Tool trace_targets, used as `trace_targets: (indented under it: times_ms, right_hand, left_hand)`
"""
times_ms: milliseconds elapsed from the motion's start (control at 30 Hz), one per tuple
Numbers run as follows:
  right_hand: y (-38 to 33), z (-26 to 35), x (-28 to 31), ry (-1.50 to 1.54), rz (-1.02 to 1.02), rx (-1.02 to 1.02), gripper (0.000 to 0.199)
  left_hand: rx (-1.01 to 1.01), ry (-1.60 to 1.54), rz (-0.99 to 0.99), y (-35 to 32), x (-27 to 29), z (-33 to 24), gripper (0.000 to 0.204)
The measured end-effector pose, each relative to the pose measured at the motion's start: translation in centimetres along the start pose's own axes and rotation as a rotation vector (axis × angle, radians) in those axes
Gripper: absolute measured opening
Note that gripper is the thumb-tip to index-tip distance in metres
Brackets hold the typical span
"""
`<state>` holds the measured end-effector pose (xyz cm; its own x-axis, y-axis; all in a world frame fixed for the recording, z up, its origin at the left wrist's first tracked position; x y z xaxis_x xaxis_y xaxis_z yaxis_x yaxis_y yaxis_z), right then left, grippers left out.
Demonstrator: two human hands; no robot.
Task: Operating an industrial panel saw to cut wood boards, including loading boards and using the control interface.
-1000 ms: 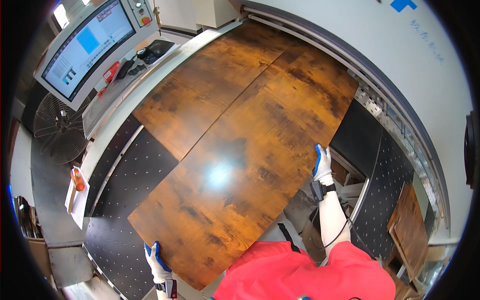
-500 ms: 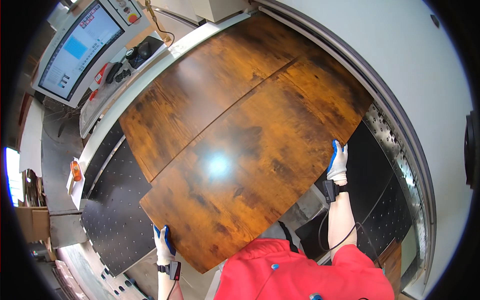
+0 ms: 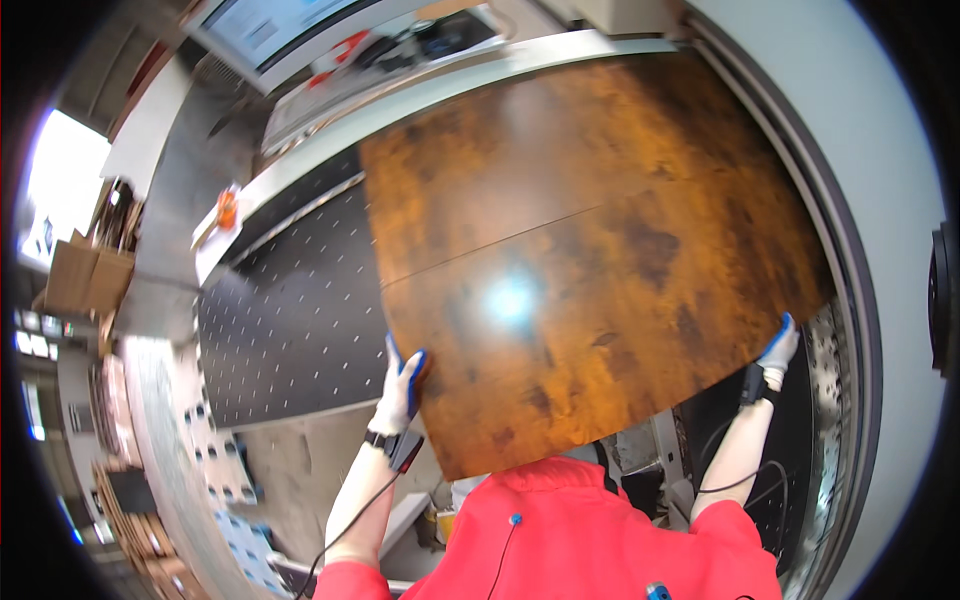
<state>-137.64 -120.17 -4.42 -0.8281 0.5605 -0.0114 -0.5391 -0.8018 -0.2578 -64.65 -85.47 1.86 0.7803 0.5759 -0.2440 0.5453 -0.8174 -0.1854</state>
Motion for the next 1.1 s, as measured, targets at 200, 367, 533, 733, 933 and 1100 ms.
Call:
trace_targets:
  times_ms: [200,367,533,733,933,1100]
  right_hand:
    - [-4.4,0.4,-2.9,0.038,0.130,-0.243,0.061]
    - [-18.2,-1.5,-6.3,-0.004,0.249,-0.243,0.065]
    - [-22.9,-1.9,-8.6,-0.152,0.022,-0.300,0.069]
    - [-21.9,-2.7,-7.4,-0.235,0.098,-0.302,0.073]
    - [-28.7,-3.6,-10.8,-0.306,0.061,-0.308,0.067]
    - [-25.5,-4.0,-7.6,-0.362,-0.059,-0.224,0.067]
  left_hand:
    - [-0.089,0.312,-0.036,2.1,3.1,0.0,0.092]
    - [-0.088,0.315,-0.042,4.9,2.9,0.7,0.089]
    - [-0.207,0.274,0.006,5.2,3.0,1.1,0.085]
    - [-0.195,0.372,0.010,7.5,2.4,0.6,0.098]
    - [-0.134,0.426,0.050,7.8,2.7,1.8,0.103]
    - [-0.331,0.456,-0.147,9.1,4.0,-2.7,0.106]
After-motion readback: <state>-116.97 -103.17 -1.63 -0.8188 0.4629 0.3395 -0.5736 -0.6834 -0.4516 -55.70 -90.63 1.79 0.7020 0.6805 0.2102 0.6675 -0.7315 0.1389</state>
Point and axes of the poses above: each hand's wrist, its own y-axis towards the middle knuckle, its own x-axis out of the back of the hand, z = x × y, the point moved 9 cm from there along y, towards the middle knuckle, and after that the axes turned 9 degrees about -x, right-handed, at the moved point
